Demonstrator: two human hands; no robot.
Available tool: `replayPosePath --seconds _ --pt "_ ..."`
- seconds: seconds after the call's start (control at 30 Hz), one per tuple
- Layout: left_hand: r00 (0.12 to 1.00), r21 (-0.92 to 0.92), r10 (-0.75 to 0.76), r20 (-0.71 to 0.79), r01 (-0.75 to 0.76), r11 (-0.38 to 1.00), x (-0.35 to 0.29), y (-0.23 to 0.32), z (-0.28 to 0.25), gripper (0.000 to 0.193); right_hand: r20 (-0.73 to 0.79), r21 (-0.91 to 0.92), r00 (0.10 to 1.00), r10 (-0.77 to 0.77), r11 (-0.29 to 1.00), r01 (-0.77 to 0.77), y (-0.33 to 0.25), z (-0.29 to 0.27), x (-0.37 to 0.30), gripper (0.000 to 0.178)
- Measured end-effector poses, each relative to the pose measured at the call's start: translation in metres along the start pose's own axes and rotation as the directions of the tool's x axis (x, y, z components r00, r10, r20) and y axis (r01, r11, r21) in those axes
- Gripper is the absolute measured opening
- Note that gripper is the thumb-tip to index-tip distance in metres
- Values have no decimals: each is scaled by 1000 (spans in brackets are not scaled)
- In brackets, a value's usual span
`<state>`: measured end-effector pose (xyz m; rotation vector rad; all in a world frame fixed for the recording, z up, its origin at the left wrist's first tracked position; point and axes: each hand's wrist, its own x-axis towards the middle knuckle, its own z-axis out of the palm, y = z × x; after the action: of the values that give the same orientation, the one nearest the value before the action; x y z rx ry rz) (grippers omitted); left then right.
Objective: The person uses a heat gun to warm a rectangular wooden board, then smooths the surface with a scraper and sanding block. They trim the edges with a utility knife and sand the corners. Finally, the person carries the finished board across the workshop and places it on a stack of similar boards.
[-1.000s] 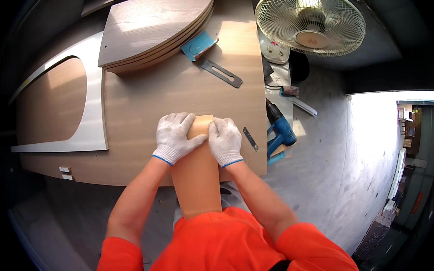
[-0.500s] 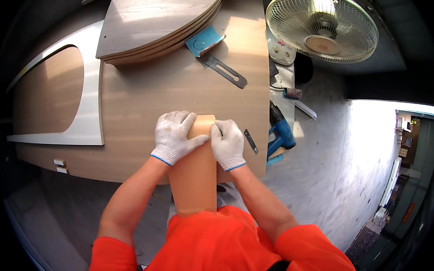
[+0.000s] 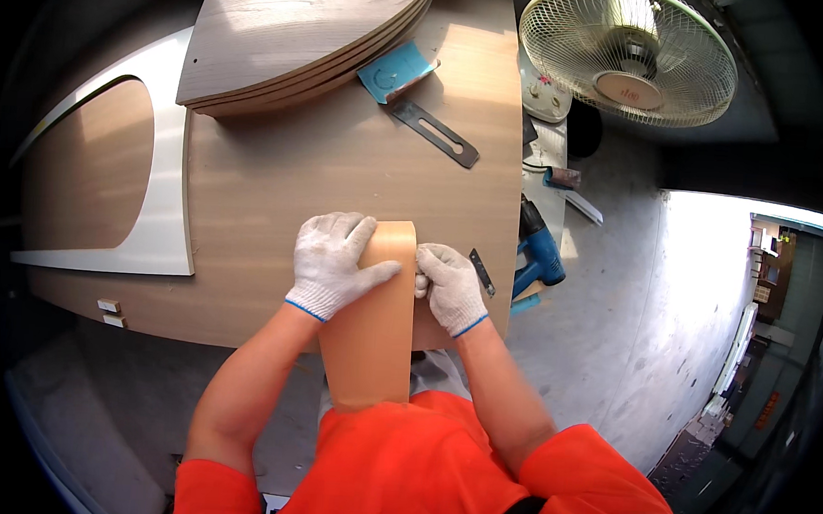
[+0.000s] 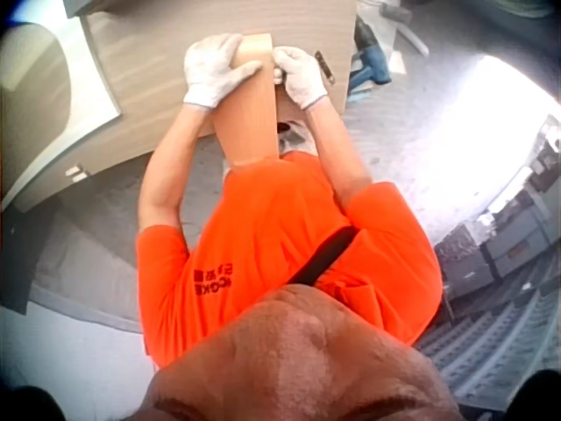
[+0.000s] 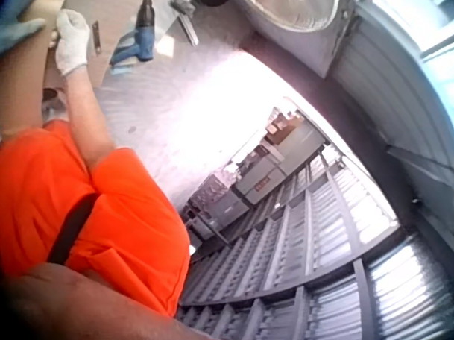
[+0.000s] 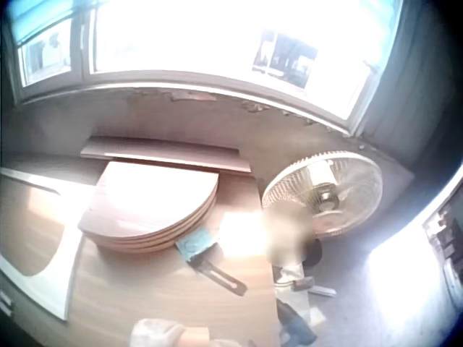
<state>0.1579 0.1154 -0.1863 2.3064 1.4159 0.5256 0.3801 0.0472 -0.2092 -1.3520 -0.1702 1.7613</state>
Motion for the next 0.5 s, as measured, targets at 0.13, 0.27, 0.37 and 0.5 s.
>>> replayPosePath --seconds 0.13,0.27,0.37,0.5 --pt "1000 6 16 10 -16 1000 1 -1 1 69 193 32 967 165 984 -174 -26 -4 10 23" --pt "999 16 32 17 -32 999 3 1 -2 69 196 44 943 269 958 -282 -34 -3 24 23" --pt "1000 7 16 18 -17 1000 2 1 -1 69 214 117 911 353 917 -382 -36 -3 22 20" --pt "999 35 42 -1 -42 999 3 2 -2 67 221 253 884 412 851 -460 -25 -1 11 15"
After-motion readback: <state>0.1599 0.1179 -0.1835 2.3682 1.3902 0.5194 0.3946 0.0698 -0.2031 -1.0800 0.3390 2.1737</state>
